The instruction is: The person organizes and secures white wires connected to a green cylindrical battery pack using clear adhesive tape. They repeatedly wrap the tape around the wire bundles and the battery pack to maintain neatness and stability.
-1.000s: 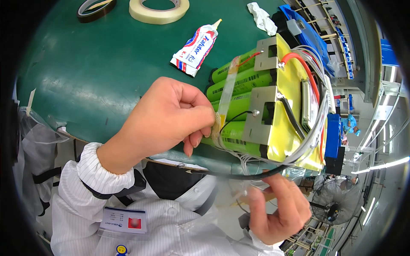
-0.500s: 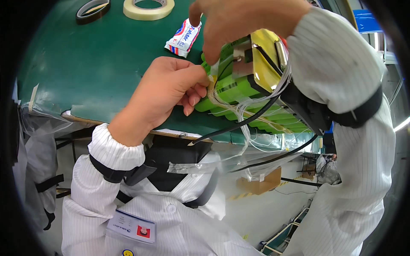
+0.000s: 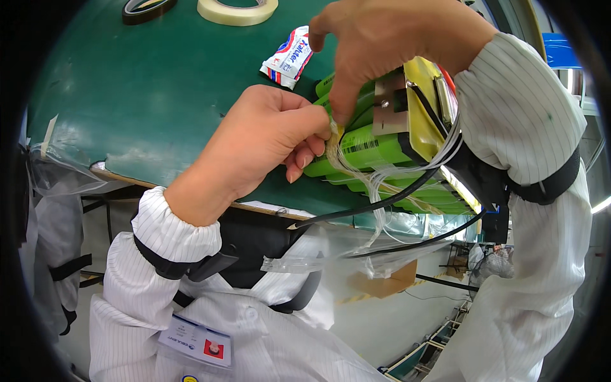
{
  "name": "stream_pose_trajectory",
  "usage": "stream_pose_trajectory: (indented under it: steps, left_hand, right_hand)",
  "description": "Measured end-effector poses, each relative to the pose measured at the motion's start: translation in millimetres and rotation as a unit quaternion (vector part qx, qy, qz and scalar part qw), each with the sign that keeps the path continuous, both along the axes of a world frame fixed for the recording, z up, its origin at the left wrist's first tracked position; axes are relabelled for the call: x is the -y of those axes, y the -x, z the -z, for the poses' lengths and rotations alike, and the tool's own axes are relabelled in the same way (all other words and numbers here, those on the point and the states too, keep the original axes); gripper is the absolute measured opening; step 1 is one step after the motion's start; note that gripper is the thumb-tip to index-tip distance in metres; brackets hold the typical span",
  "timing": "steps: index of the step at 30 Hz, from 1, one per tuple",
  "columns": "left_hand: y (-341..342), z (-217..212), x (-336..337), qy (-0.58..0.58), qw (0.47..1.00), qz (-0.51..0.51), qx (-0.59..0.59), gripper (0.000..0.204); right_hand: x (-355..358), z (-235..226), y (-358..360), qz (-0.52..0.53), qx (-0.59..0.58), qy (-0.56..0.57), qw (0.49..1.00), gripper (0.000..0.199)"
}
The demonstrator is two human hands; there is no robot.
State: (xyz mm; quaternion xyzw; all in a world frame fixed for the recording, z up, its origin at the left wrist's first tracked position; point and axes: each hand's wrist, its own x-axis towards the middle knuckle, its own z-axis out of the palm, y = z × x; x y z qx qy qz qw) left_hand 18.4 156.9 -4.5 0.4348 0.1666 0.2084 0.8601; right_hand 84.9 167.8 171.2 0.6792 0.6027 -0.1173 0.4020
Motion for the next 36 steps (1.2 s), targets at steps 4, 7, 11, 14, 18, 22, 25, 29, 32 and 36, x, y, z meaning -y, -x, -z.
stream_pose_trajectory:
  steps: [4, 7, 11, 14, 18, 22, 25, 29, 32, 36]
  left_hand:
    - [-1.5, -3.2, -0.3, -0.009, 1.000, -0.009, -0.016, 0.020]
    - [-3.5, -2.5, -1.1, -0.008, 1.000, 0.003, -0.010, 0.021]
    - [4.2, -1.4, 1.8, 0.016, 1.000, 0.019, -0.007, 0.020]
    - [8.5, -1.3, 2.9, 0.025, 0.999, 0.008, -0.019, 0.020]
    - [11.7, -1.2, 3.4, 0.040, 0.999, 0.002, -0.030, 0.020]
    - [15.0, -0.7, 7.5, 0.056, 0.998, -0.008, -0.036, 0.020]
    - [17.0, -2.0, 10.8, 0.051, 0.998, -0.002, -0.047, 0.020]
    - [16.5, 0.2, 12.3, 0.062, 0.997, -0.009, -0.032, 0.019]
    - [14.6, -0.5, 12.8, 0.077, 0.997, -0.020, -0.022, 0.018]
    - [12.5, 0.7, 12.6, 0.080, 0.997, -0.019, -0.013, 0.017]
  right_hand:
    - [-6.6, 3.0, -19.4, 0.001, 0.008, 0.013, 1.000, 0.091]
    - [-9.1, 15.8, -13.2, 0.093, 0.062, -0.014, 0.994, 0.085]
    - [-7.1, 35.2, -30.9, 0.000, 0.065, -0.059, 0.996, 0.093]
    - [-7.6, 28.1, -16.6, 0.103, 0.038, -0.057, 0.992, 0.090]
    - [-6.7, 36.0, -31.1, 0.029, 0.030, -0.075, 0.996, 0.088]
    - [-9.7, 29.0, -19.1, 0.084, 0.018, -0.061, 0.994, 0.087]
    - [-7.5, 36.8, -36.1, 0.022, 0.031, -0.058, 0.998, 0.087]
    - [-5.1, 24.7, -22.5, 0.085, -0.004, -0.067, 0.994, 0.086]
    - [-6.2, 24.4, -21.5, 0.075, 0.035, -0.065, 0.994, 0.085]
    - [-1.6, 25.7, -19.9, 0.005, 0.053, -0.055, 0.997, 0.086]
